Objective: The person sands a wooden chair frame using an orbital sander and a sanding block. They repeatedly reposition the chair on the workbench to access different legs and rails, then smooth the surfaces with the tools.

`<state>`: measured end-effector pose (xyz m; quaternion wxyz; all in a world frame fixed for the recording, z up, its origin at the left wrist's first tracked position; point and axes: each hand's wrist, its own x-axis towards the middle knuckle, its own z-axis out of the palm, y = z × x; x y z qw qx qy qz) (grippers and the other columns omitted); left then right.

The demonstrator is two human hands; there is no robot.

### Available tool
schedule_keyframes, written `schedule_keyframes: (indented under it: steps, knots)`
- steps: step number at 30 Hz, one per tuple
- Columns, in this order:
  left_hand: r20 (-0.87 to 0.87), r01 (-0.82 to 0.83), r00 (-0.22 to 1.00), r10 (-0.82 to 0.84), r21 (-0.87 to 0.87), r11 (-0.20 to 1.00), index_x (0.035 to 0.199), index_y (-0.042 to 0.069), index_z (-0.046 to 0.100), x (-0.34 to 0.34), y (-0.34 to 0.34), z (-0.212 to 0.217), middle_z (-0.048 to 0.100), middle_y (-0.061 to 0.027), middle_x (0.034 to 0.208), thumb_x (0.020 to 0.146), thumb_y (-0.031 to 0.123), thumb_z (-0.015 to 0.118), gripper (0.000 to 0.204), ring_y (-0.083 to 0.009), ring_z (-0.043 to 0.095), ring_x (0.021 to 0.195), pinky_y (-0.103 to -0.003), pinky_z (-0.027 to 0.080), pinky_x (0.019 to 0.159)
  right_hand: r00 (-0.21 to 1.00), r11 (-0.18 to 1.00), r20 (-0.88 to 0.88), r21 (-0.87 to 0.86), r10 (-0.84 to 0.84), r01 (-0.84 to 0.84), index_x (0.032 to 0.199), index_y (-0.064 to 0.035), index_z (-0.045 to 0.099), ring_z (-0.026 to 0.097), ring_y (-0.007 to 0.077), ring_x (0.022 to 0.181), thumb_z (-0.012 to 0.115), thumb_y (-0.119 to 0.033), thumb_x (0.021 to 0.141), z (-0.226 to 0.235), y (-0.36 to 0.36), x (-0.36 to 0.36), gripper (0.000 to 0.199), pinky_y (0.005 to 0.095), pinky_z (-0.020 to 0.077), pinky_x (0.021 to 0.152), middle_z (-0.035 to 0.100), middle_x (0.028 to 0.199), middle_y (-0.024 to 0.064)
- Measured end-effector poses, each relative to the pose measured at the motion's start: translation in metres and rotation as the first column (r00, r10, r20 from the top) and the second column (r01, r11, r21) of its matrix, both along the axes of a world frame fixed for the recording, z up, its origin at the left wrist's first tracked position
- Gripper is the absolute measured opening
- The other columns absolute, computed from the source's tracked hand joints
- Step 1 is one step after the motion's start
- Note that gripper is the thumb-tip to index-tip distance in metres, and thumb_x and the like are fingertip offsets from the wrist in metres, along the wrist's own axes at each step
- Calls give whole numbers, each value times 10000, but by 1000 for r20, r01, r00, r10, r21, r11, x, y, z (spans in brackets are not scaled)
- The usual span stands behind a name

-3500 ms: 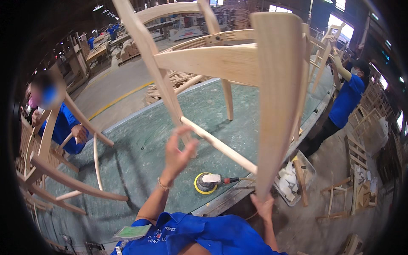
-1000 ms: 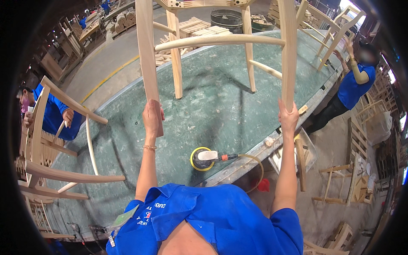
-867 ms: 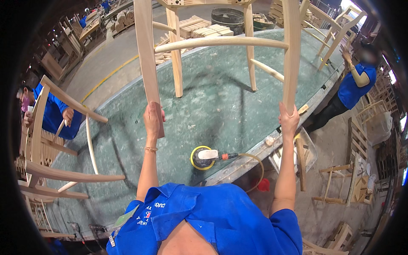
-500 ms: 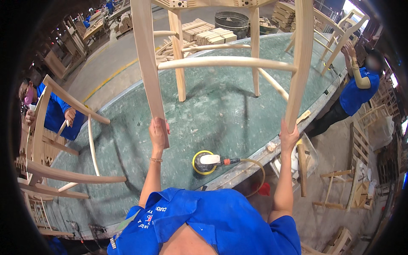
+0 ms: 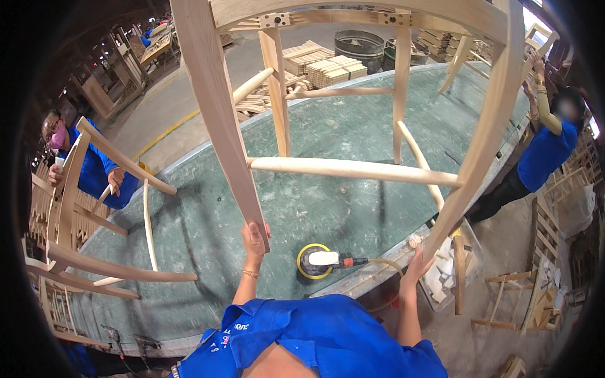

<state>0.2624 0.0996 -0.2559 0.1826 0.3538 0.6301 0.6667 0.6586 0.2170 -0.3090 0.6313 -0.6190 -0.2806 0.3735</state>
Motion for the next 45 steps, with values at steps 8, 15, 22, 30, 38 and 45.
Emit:
schedule_keyframes:
  steps: [8,15,22,30,38,45]
  knots:
    - [27,-52,998,52,12,999,812,13,501,-1,12,0,511,-40,554,842,744,385,741,-117,504,481,-266,396,436,652,663,249,46,716,-747,681,-31,524,434,61,572,627,-227,896,25,95,-192,309,246,355,507,504,606,-19]
    - [31,-69,997,69,1,998,838,-13,513,-8,24,15,525,-54,551,843,739,393,761,-118,515,468,-257,401,420,244,286,961,199,130,-937,977,-54,498,559,389,1057,589,-76,808,132,241,-372,193,475,508,777,315,1440,229]
    - [9,-79,997,79,-29,996,857,-21,515,-10,28,28,537,-67,536,871,703,386,736,-127,526,455,-259,413,416,-80,397,989,-123,123,-910,962,-34,527,647,372,852,556,-73,794,114,253,-431,175,512,518,692,104,1521,243]
    - [14,-10,1000,10,-11,1000,881,-2,502,-15,38,35,533,-73,566,887,685,381,698,-137,529,458,-251,419,414,0,329,983,-61,182,-942,945,-95,583,603,370,913,558,-187,853,30,227,-329,132,455,462,750,640,996,123]
    - [66,-19,998,18,20,1000,883,5,518,-19,33,36,529,-59,594,910,632,411,637,-122,529,488,-250,420,429,124,510,731,-334,671,-793,1004,-149,622,602,355,706,601,-213,865,-25,112,-258,154,416,469,642,632,744,148]
    - [75,-12,997,9,35,999,899,12,550,-18,34,46,518,-26,582,911,612,441,610,-95,519,495,-246,402,431,304,413,375,-255,876,-874,1098,-75,641,511,117,521,580,-66,873,-3,61,-208,233,282,411,505,554,601,4]
